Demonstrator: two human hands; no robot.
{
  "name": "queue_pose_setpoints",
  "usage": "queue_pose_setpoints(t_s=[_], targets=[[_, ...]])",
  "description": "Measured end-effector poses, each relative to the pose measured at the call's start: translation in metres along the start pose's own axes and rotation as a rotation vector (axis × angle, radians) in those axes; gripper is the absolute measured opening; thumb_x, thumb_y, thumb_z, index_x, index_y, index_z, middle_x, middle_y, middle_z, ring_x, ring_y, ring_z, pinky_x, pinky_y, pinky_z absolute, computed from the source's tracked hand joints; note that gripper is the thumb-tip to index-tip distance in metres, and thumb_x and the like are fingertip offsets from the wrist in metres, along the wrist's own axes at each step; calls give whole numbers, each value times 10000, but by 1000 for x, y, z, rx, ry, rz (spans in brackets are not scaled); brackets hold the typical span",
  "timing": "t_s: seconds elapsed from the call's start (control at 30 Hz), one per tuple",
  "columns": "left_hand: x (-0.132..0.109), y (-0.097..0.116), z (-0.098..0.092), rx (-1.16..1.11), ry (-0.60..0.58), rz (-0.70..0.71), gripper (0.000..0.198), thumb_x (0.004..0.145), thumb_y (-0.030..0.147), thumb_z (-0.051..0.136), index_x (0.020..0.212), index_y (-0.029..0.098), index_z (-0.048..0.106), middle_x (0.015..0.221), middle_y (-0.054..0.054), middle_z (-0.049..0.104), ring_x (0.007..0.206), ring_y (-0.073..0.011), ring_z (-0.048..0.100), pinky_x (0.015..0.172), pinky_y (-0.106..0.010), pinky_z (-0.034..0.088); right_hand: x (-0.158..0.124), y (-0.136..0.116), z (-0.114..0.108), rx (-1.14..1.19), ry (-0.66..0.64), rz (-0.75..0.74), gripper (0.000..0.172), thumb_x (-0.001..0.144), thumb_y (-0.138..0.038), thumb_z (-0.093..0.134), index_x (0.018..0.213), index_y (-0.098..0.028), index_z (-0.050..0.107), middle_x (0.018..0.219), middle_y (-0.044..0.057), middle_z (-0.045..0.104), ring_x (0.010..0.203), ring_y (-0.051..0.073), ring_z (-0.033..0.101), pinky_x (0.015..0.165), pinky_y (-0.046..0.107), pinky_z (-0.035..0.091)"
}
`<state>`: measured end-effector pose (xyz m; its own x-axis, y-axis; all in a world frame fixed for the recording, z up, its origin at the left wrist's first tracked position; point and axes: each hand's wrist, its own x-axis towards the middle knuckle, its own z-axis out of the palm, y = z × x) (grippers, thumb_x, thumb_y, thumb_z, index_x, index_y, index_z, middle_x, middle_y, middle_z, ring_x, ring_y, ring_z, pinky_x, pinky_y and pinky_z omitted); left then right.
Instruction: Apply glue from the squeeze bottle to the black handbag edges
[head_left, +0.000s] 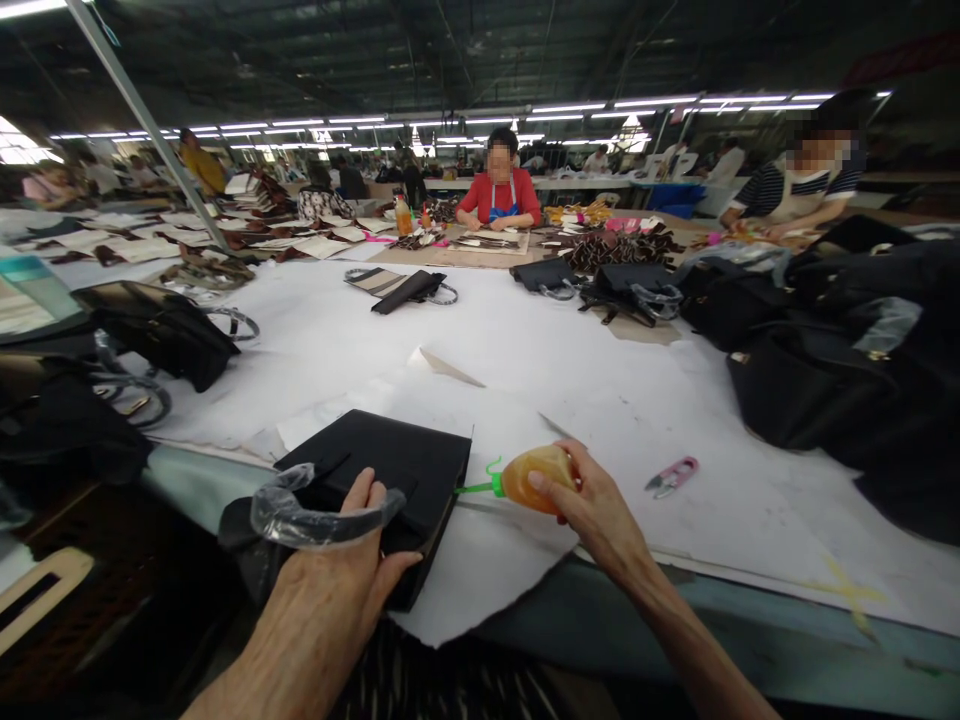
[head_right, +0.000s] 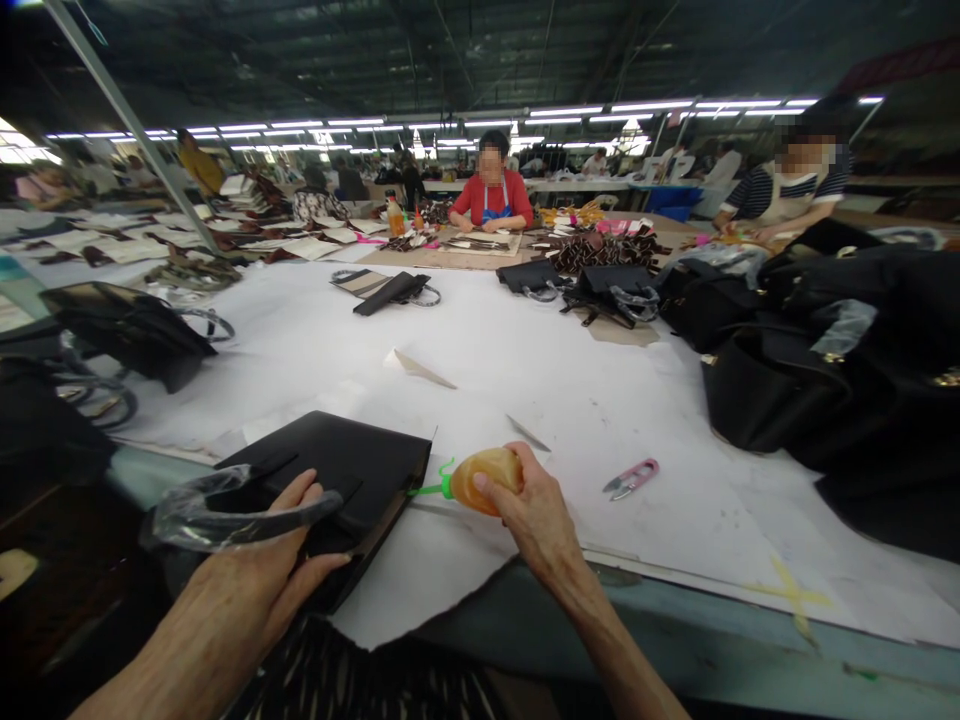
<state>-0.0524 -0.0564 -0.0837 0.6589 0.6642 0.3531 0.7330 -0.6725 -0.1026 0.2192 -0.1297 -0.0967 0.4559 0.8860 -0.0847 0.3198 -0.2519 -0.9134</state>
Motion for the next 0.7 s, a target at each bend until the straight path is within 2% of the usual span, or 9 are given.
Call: queue_pose_setpoints(t_s=[0.17,0.33,0.5,0.7], targets=[[0,-4,-3,-3,-71,33,466,865,432,422,1211,126,482,1336,-188,450,1012,-269,608,819,-360,526,-3,-7,-1,-7,-17,-37,308,772,-442,573,942,-192,515,708,-9,561,621,169,511,516,259,403],[5,3,-10,-45,-45,-30,469,852,435,434,1188,115,500,1316,-189,471,1086,-292,560,870,-394,501,-6,-13,-2,-2,-34,-44,312,763,-449,582,932,-195,514,683,-19,543,617,169,504,526,261,395],[10,4,-20,-44,-163,-14,478,847,438,451,1171,92,518,1319,-202,463,1074,-307,566,847,-406,513,-9,-18,-4,-5,-58,-34,325,765,-452,589,951,-195,519,701,-14,552,625,168,503,538,260,401],[10,5,-20,-42,-91,11,467,878,422,401,1157,66,516,1295,-230,476,1085,-297,560,828,-406,520,-17,-22,-4,44,-98,-20,330,763,-463,589,938,-190,525,695,-15,551,600,160,492,508,251,379]])
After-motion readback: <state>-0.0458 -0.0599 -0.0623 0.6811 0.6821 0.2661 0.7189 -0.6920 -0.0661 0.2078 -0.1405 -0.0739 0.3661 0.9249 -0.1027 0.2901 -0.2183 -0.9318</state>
